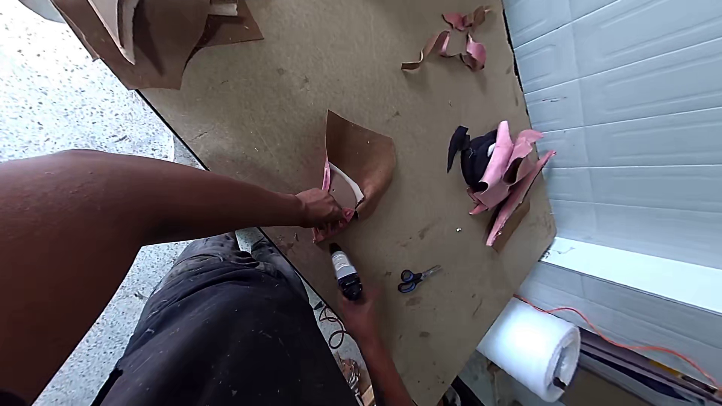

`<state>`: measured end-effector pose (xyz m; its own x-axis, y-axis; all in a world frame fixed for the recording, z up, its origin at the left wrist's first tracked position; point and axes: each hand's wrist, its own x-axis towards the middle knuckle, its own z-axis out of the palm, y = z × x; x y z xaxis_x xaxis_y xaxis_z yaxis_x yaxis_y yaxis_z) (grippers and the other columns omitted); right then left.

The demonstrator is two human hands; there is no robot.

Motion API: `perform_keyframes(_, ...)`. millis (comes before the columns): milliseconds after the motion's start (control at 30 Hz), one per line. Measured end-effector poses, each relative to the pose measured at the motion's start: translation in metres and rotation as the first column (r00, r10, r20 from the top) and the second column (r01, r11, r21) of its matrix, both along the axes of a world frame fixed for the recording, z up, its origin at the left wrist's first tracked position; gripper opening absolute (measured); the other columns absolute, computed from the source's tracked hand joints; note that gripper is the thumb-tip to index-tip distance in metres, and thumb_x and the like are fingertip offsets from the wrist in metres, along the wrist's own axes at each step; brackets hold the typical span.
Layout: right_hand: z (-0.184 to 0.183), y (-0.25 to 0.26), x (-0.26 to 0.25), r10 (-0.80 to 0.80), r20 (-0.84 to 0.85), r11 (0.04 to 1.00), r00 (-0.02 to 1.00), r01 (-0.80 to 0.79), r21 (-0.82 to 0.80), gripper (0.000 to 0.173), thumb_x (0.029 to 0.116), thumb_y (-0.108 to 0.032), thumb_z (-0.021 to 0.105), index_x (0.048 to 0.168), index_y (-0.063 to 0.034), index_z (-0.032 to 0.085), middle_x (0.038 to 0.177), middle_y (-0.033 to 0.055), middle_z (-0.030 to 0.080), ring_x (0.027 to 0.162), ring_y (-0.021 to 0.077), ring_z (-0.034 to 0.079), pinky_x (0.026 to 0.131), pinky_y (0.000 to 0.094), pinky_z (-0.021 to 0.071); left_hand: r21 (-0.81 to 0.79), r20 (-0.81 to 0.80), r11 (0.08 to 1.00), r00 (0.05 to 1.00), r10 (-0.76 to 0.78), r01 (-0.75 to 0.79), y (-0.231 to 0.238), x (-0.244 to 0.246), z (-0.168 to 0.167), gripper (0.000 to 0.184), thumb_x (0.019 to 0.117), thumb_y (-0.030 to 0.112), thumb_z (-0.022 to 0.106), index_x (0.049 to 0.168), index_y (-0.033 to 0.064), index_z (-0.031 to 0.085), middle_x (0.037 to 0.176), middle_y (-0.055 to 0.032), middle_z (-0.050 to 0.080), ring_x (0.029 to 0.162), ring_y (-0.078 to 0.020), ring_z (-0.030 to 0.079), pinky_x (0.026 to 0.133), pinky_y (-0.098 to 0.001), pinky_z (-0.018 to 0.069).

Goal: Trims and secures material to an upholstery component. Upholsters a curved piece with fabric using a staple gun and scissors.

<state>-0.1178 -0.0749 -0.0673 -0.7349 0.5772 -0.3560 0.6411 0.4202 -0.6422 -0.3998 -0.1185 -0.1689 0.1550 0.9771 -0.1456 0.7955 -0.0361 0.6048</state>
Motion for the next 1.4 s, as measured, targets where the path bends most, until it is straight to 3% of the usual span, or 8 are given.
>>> perform_keyframes(133, -0.012, -0.002, -0.014, 0.126, -0.003, 0.992, 0.992, -0.126, 0.014, 0.042, 0.0761, -0.007, 0.078, 0.118, -0.0050, 0.071, 0.103, 0.0025, 0.075, 0.095, 0.0081, 0.071, 0.086, 0.0303, 0.0621, 0.011, 0.008, 1.000, 1.000, -0.008, 0.008, 0.001, -0.002, -0.001, 0.020, 0.0880, 0.023, 0.079, 0.106, 0.0190, 0.072, 0.102, -0.0012, 0.071, 0.094, -0.0231, 0.070, 0.077, -0.0495, 0.0591)
perform_keyframes(433, -0.016, 0.002, -0.024, 0.218, 0.055, 0.976, 0.974, -0.218, -0.013, 0.047, 0.0834, -0.019, 0.078, 0.128, -0.0102, 0.069, 0.116, 0.0011, 0.072, 0.107, 0.0082, 0.069, 0.095, 0.0318, 0.0597, -0.025, 0.017, 1.000, 1.000, -0.007, 0.008, 0.001, -0.007, 0.003, 0.020, 0.0886, 0.024, 0.079, 0.106, 0.0173, 0.072, 0.100, -0.0040, 0.071, 0.091, -0.0266, 0.070, 0.074, -0.0521, 0.0587)
perform_keyframes(700, -0.015, 0.003, -0.035, 0.228, 0.294, 0.966, 0.928, -0.254, 0.054, 0.040, 0.0816, -0.026, 0.074, 0.121, -0.0222, 0.071, 0.107, -0.0053, 0.073, 0.097, 0.0095, 0.070, 0.084, 0.0430, 0.0613, -0.065, -0.024, 0.998, 0.999, -0.024, 0.023, 0.007, -0.004, 0.001, 0.021, 0.0884, 0.028, 0.079, 0.105, 0.0172, 0.071, 0.099, -0.0037, 0.071, 0.093, -0.0258, 0.070, 0.075, -0.0510, 0.0587)
perform_keyframes(967, -0.010, 0.017, -0.033, 0.108, 0.134, 0.991, 0.985, -0.117, 0.062, 0.049, 0.0805, -0.014, 0.077, 0.129, -0.0153, 0.068, 0.106, -0.0006, 0.074, 0.096, 0.0088, 0.071, 0.088, 0.0357, 0.0614, -0.081, -0.037, 0.997, 0.999, -0.018, 0.015, 0.008, -0.002, 0.005, 0.021, 0.0889, 0.026, 0.078, 0.106, 0.0170, 0.070, 0.100, -0.0035, 0.071, 0.096, -0.0257, 0.070, 0.078, -0.0508, 0.0589)
perform_keyframes(1133, -0.012, 0.025, -0.027, 0.064, 0.166, 0.997, 0.984, -0.072, 0.042, 0.036, 0.0820, -0.017, 0.076, 0.117, -0.0190, 0.071, 0.097, -0.0046, 0.074, 0.088, 0.0072, 0.071, 0.082, 0.0366, 0.0617, -0.108, -0.048, 0.994, 0.999, -0.004, -0.001, 0.012, 0.002, 0.010, 0.023, 0.0869, 0.031, 0.080, 0.105, 0.0210, 0.072, 0.100, 0.0005, 0.072, 0.094, -0.0219, 0.070, 0.079, -0.0503, 0.0587)
perform_keyframes(1200, -0.008, 0.027, -0.018, -0.061, 0.139, 0.997, 0.988, 0.053, 0.059, 0.033, 0.0811, -0.017, 0.075, 0.114, -0.0127, 0.072, 0.095, -0.0015, 0.074, 0.087, 0.0083, 0.071, 0.081, 0.0349, 0.0616, -0.159, 0.011, 0.983, 0.995, 0.095, -0.092, 0.007, -0.001, 0.016, 0.020, 0.0887, 0.031, 0.077, 0.105, 0.0210, 0.071, 0.095, 0.0000, 0.072, 0.091, -0.0224, 0.070, 0.078, -0.0524, 0.0586)
perform_keyframes(1300, -0.011, 0.039, 0.027, -0.235, 0.102, 0.948, 0.967, 0.205, 0.246, 0.046, 0.0792, -0.013, 0.078, 0.122, -0.0022, 0.067, 0.109, 0.0124, 0.071, 0.097, 0.0205, 0.070, 0.086, 0.0444, 0.0605, -0.277, 0.213, 0.860, 0.845, 0.490, -0.429, -0.021, 0.003, 0.020, 0.032, 0.0908, 0.044, 0.076, 0.109, 0.0188, 0.070, 0.092, -0.0021, 0.072, 0.088, -0.0212, 0.070, 0.082, -0.0523, 0.0592)
perform_keyframes(1400, -0.026, 0.066, 0.089, -0.247, 0.228, 0.921, 0.942, 0.155, 0.357, 0.065, 0.0806, -0.019, 0.077, 0.141, -0.0051, 0.057, 0.137, 0.0175, 0.056, 0.122, 0.0302, 0.060, 0.100, 0.0501, 0.0545, -0.385, 0.356, 0.550, 0.431, 0.829, -0.741, -0.042, 0.033, 0.017, 0.043, 0.0906, 0.042, 0.077, 0.125, 0.0184, 0.063, 0.098, 0.0029, 0.074, 0.089, -0.0138, 0.073, 0.083, -0.0474, 0.0624)
